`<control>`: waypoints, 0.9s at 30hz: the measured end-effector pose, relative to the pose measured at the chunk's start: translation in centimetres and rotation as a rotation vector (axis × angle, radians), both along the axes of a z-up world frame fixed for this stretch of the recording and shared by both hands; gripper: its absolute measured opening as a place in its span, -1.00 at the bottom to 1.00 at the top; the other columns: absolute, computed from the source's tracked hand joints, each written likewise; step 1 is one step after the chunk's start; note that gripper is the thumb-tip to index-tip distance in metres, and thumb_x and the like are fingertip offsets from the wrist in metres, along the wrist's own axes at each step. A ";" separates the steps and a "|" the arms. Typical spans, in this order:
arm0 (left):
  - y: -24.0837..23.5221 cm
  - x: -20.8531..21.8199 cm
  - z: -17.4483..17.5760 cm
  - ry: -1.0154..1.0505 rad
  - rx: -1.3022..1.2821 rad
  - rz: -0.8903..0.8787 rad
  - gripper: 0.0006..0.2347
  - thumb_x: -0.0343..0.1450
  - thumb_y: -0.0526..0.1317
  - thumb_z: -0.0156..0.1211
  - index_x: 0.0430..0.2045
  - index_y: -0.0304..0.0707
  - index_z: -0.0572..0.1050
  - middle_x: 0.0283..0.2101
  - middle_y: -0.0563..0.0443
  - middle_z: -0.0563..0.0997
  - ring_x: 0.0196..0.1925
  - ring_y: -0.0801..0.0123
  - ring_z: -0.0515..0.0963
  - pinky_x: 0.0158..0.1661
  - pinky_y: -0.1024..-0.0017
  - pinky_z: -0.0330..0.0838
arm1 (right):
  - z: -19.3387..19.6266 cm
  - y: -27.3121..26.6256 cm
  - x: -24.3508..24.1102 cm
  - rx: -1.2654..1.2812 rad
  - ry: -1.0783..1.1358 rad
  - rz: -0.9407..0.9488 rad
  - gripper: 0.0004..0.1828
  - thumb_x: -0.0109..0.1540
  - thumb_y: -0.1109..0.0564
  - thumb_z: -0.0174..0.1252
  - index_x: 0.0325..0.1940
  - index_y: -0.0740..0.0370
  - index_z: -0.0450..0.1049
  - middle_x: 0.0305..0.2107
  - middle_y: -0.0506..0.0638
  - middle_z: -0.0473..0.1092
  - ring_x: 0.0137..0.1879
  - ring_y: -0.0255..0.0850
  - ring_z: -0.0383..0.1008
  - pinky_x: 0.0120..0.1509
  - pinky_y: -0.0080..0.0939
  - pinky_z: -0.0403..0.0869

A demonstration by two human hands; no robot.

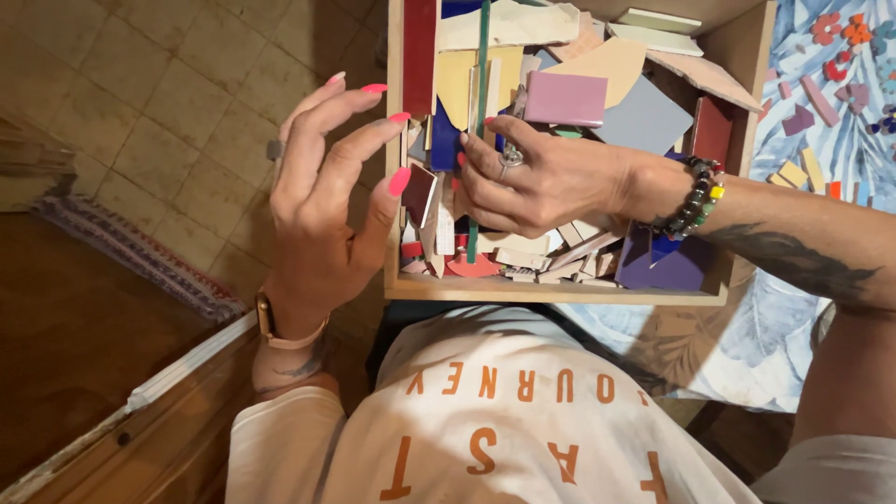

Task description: The person opens a wooden box and sorts through small ceramic tile pieces of various colors and shapes. They pick up individual pieces, examine them, and place some on the table while continuing to sift through the box contents.

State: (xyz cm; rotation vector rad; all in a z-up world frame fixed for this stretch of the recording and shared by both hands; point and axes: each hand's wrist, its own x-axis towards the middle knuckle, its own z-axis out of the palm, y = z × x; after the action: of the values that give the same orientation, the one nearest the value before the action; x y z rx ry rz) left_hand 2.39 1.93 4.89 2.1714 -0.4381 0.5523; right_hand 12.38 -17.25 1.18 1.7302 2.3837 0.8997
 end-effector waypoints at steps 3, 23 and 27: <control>-0.1 0.0 -0.1 0.008 0.010 -0.003 -0.67 0.41 -0.17 -0.34 -0.20 -0.50 0.33 -0.09 -0.32 0.29 0.04 -0.12 0.27 0.12 0.05 0.18 | 0.9 -0.6 -0.3 -0.027 0.034 -0.008 -0.66 0.23 -0.02 -0.23 -0.26 0.29 0.32 -0.38 0.07 0.32 -0.16 -0.09 0.40 -0.16 -0.12 0.40; -2.8 -2.1 -3.6 0.835 -1.540 -0.549 -0.82 0.40 -0.19 -0.23 -0.49 -0.35 0.24 -0.25 -0.39 0.44 -0.34 0.00 0.48 -0.49 0.36 0.40 | 6.9 -3.1 -2.9 0.044 -0.054 0.135 -0.66 0.15 0.23 -0.15 0.00 0.23 0.32 -0.15 0.02 0.14 0.03 -0.26 0.15 0.03 0.04 0.28; -1.1 -2.2 -2.3 0.456 -1.552 -0.345 -0.83 0.41 -0.21 -0.27 -0.55 -0.26 0.24 -0.56 0.00 0.31 -0.57 0.40 0.27 -0.43 0.37 0.22 | 6.0 -4.7 0.4 0.118 -0.018 -0.415 -0.87 0.15 0.07 0.08 -0.32 0.14 0.36 -0.37 -0.06 0.34 -0.17 -0.27 0.27 -0.15 -0.24 0.38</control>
State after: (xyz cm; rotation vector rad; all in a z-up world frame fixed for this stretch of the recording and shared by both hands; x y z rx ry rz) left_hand 0.22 0.85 2.56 0.6428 -0.0298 0.0615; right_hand 12.74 -21.96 7.23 2.1345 1.8795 0.9941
